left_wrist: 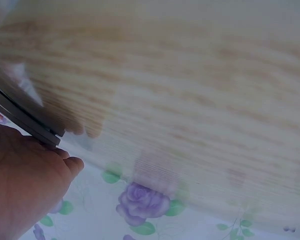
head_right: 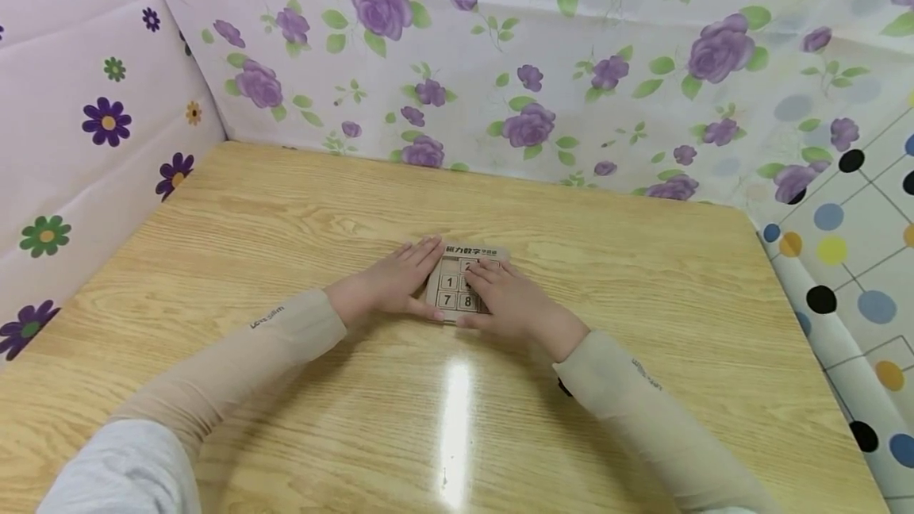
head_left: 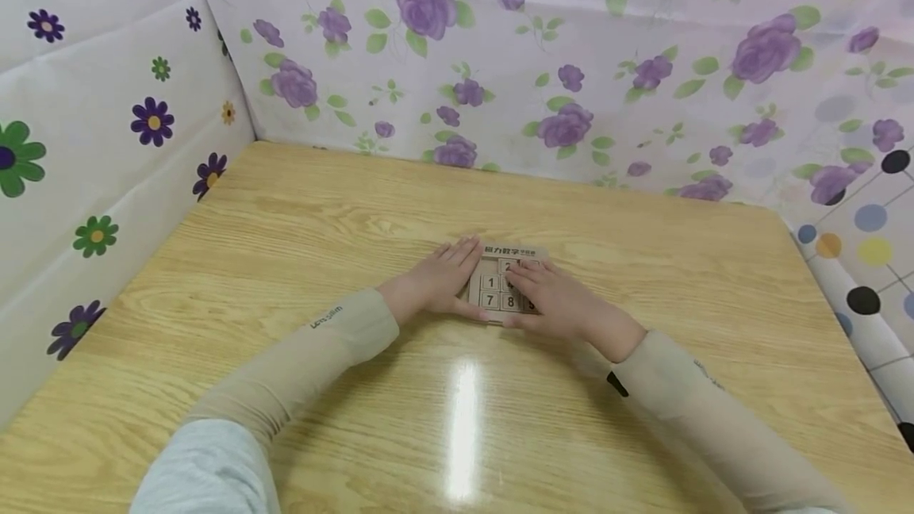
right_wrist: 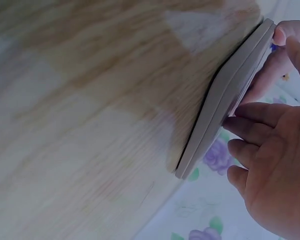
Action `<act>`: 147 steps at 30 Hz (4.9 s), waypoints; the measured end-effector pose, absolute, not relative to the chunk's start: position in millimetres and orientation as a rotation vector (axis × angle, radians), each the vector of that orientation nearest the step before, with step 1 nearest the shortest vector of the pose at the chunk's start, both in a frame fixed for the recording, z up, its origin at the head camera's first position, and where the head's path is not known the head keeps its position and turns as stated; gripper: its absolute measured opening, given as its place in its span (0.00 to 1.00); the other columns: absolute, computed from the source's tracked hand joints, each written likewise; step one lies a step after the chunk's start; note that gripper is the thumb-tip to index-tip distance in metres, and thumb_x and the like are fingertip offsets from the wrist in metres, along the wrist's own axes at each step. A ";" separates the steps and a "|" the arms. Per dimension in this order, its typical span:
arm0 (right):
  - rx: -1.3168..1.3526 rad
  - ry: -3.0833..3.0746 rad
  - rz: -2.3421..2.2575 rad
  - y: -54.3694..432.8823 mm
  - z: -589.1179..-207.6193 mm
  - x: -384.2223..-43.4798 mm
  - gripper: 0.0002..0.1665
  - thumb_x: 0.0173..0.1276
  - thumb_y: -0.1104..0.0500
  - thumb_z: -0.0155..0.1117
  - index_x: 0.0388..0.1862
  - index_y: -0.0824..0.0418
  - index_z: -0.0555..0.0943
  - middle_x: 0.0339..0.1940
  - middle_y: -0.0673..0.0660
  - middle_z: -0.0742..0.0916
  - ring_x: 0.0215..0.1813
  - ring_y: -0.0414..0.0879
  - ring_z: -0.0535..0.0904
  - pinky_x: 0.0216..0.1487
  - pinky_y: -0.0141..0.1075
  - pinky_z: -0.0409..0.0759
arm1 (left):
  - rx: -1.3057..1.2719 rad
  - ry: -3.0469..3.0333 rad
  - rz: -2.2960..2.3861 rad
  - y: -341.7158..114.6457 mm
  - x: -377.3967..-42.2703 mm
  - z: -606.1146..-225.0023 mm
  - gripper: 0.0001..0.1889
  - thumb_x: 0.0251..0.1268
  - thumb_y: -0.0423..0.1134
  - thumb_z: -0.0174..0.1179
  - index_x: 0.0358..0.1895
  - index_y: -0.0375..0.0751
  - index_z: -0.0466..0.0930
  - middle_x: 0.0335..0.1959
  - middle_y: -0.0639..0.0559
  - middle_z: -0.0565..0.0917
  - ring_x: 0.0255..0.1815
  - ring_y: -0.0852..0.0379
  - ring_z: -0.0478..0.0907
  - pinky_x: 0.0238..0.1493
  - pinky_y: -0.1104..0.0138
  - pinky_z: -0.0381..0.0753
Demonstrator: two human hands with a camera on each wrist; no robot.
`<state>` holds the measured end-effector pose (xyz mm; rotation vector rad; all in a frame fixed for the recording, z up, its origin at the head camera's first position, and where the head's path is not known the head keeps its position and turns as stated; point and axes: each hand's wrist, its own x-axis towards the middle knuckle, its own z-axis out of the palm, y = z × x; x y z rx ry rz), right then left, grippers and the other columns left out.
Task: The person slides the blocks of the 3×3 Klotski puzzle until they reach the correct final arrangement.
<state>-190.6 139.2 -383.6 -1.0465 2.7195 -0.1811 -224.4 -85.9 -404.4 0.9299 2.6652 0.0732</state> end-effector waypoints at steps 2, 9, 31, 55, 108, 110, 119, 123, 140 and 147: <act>-1.060 2.717 -0.178 137.2 -383.1 -191.7 0.46 0.68 0.37 0.54 0.72 0.68 0.61 0.73 0.65 0.65 0.76 0.60 0.52 0.77 0.53 0.48 | 0.923 2.662 0.079 -85.7 -225.0 -403.8 0.62 0.52 0.77 0.48 0.75 0.35 0.31 0.77 0.42 0.32 0.78 0.48 0.30 0.77 0.57 0.34; -1.093 2.688 -0.165 126.8 -379.4 -193.8 0.46 0.68 0.36 0.52 0.73 0.66 0.59 0.75 0.63 0.63 0.77 0.58 0.52 0.77 0.53 0.45 | 0.921 2.660 0.079 -84.6 -226.0 -402.9 0.62 0.52 0.77 0.48 0.75 0.35 0.31 0.77 0.42 0.32 0.78 0.48 0.30 0.77 0.57 0.34; -1.002 2.811 -0.250 155.3 -386.2 -190.4 0.46 0.65 0.39 0.59 0.69 0.70 0.63 0.69 0.67 0.71 0.73 0.64 0.58 0.74 0.57 0.52 | 0.916 2.661 0.083 -84.5 -224.6 -403.2 0.62 0.52 0.76 0.49 0.75 0.35 0.32 0.77 0.42 0.33 0.78 0.48 0.31 0.77 0.57 0.34; -1.039 2.726 -0.225 143.8 -384.5 -194.4 0.45 0.68 0.39 0.56 0.72 0.66 0.61 0.73 0.65 0.65 0.76 0.60 0.53 0.76 0.55 0.45 | 0.922 2.667 0.073 -84.3 -224.6 -402.6 0.62 0.52 0.77 0.48 0.75 0.35 0.31 0.77 0.42 0.33 0.78 0.48 0.31 0.77 0.57 0.34; -1.197 2.677 -0.146 147.5 -390.3 -170.2 0.42 0.69 0.40 0.53 0.71 0.67 0.63 0.73 0.63 0.66 0.76 0.58 0.55 0.75 0.56 0.50 | 0.908 2.658 0.092 -81.6 -218.2 -410.1 0.62 0.52 0.76 0.50 0.75 0.35 0.31 0.77 0.41 0.33 0.78 0.48 0.31 0.77 0.57 0.34; -1.181 2.675 -0.178 148.5 -390.0 -170.4 0.42 0.69 0.40 0.54 0.71 0.67 0.63 0.73 0.63 0.66 0.76 0.58 0.55 0.76 0.56 0.50 | 0.904 2.659 0.088 -82.0 -218.4 -410.0 0.62 0.52 0.76 0.50 0.75 0.35 0.31 0.77 0.41 0.33 0.78 0.48 0.30 0.77 0.57 0.34; -1.103 2.684 -0.232 159.6 -387.4 -171.1 0.42 0.68 0.41 0.56 0.71 0.67 0.64 0.74 0.60 0.65 0.76 0.57 0.55 0.76 0.55 0.48 | 0.888 2.663 0.122 -84.5 -219.8 -407.7 0.62 0.52 0.75 0.51 0.75 0.35 0.31 0.78 0.41 0.33 0.78 0.48 0.31 0.78 0.57 0.34; -1.108 2.692 -0.220 163.6 -385.7 -171.9 0.41 0.69 0.41 0.55 0.70 0.67 0.64 0.73 0.61 0.66 0.76 0.57 0.56 0.76 0.55 0.47 | 0.883 2.660 0.109 -85.0 -220.4 -406.5 0.62 0.53 0.75 0.51 0.75 0.35 0.31 0.77 0.42 0.33 0.78 0.49 0.30 0.77 0.58 0.34; -1.129 2.747 -0.162 151.0 -376.0 -191.5 0.40 0.69 0.42 0.56 0.69 0.69 0.66 0.71 0.65 0.69 0.74 0.62 0.57 0.75 0.56 0.53 | 0.910 2.663 0.099 -84.5 -222.9 -403.1 0.62 0.53 0.75 0.50 0.75 0.35 0.30 0.77 0.41 0.33 0.78 0.48 0.30 0.77 0.56 0.34; -1.123 2.718 -0.156 143.8 -380.3 -196.6 0.44 0.68 0.39 0.55 0.70 0.70 0.64 0.72 0.65 0.67 0.75 0.60 0.56 0.76 0.55 0.49 | 0.902 2.648 0.086 -83.8 -222.5 -402.4 0.62 0.53 0.76 0.49 0.75 0.35 0.30 0.77 0.41 0.32 0.78 0.48 0.30 0.77 0.57 0.34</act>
